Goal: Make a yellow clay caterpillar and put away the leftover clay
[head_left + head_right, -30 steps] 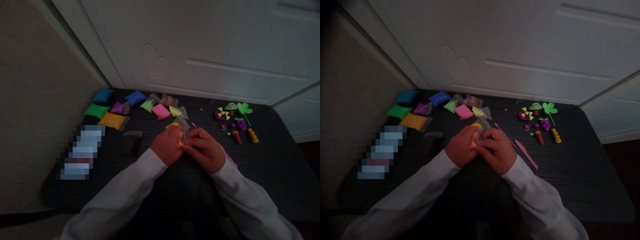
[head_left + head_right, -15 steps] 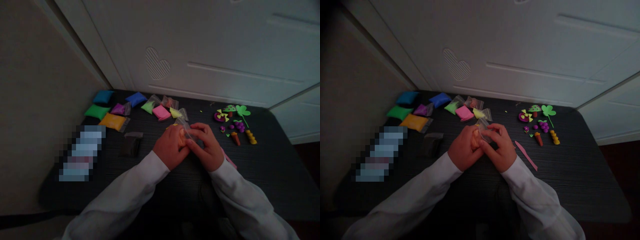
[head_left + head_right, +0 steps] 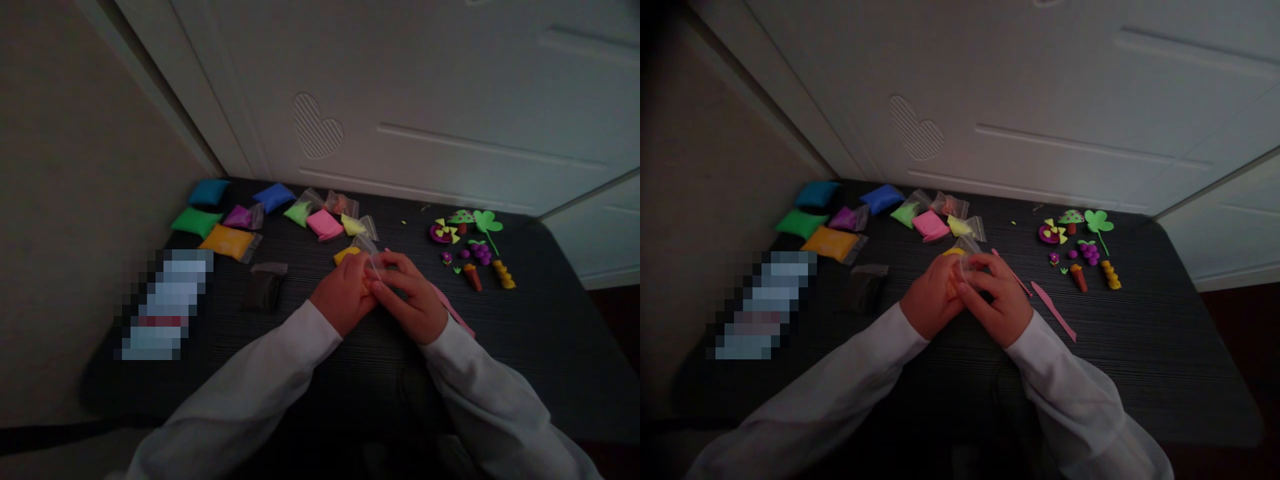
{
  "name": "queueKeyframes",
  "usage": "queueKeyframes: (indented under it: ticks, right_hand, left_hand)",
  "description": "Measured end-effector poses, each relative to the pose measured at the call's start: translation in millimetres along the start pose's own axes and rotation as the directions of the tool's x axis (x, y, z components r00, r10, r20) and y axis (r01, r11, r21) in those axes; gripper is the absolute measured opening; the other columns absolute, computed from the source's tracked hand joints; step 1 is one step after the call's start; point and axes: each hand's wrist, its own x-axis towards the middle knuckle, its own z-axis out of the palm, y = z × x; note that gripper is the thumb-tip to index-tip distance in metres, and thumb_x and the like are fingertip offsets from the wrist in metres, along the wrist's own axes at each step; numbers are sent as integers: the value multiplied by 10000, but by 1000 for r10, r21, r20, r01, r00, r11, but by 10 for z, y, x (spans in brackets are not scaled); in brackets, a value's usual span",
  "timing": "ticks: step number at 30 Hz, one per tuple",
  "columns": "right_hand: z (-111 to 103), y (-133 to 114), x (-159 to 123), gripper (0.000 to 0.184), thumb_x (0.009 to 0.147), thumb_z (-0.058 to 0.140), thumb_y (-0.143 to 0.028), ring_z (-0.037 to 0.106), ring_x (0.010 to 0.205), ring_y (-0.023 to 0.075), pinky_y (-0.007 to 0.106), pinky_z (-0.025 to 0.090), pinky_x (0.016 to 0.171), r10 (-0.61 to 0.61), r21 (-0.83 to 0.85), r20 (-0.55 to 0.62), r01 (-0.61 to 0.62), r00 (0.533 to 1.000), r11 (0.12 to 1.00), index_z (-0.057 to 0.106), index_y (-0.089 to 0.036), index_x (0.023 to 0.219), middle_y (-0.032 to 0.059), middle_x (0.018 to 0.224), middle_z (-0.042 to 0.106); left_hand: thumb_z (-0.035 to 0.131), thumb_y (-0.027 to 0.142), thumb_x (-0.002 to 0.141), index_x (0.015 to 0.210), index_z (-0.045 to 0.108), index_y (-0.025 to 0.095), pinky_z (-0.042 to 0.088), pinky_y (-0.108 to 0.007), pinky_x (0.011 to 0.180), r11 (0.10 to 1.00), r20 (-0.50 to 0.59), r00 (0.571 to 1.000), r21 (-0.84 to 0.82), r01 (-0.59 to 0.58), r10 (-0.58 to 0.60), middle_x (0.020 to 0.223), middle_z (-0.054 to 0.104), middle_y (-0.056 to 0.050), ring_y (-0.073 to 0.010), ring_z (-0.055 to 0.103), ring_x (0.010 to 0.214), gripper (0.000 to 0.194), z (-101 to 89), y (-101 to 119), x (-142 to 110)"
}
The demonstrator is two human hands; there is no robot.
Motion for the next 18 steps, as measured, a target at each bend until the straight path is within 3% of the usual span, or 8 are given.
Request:
queueKeyframes:
  ticks: [6, 9, 12, 15, 18]
  right_hand:
    - [-14, 7, 20, 245, 844, 463, -280, 480, 1075, 181, 398, 303, 1038, -12, 2, 25, 12, 1000, 1000, 651, -201, 980, 82, 1087, 531]
    - [-23, 26, 30, 196, 819, 514, -279, 533, 1022, 169, 401, 320, 1029, -9, 44, -45, 11, 999, 999, 647, -230, 955, 54, 1030, 581]
    - [-34, 37, 35, 127, 778, 577, -275, 567, 957, 163, 380, 394, 958, 14, 75, -94, -7, 995, 997, 649, -230, 872, 43, 959, 608]
    - [-62, 47, 39, 118, 776, 582, -260, 574, 923, 153, 370, 400, 935, 7, 78, -53, -3, 999, 997, 641, -216, 869, 46, 935, 612]
    - [-112, 69, 41, 100, 783, 572, -262, 566, 873, 144, 359, 411, 892, 5, 90, -35, -2, 999, 996, 638, -215, 842, 34, 878, 600]
  left_hand:
    - [517, 306, 766, 1037, 424, 110, 469, -356, 763, 1000, 13, 1000, 12, -5, 5, 952, 557, -105, -216, 558, 885, 347, -37, 6, 19]
    - [568, 277, 724, 997, 443, 140, 463, -324, 759, 999, -85, 996, 40, 3, 1, 926, 568, -72, -200, 566, 876, 330, -59, 20, 27]
    - [612, 293, 683, 976, 442, 174, 463, -302, 727, 991, -153, 981, 43, 126, -118, 891, 581, -37, -185, 590, 820, 359, -78, 52, 19]
    - [621, 359, 671, 962, 435, 202, 460, -299, 670, 964, -98, 959, -15, 265, -265, 838, 591, -9, -182, 605, 749, 379, -104, 86, 14]
    - [684, 435, 597, 917, 453, 201, 458, -298, 653, 933, 20, 953, -196, 301, -303, 815, 590, 2, -180, 599, 731, 459, -139, 85, 34]
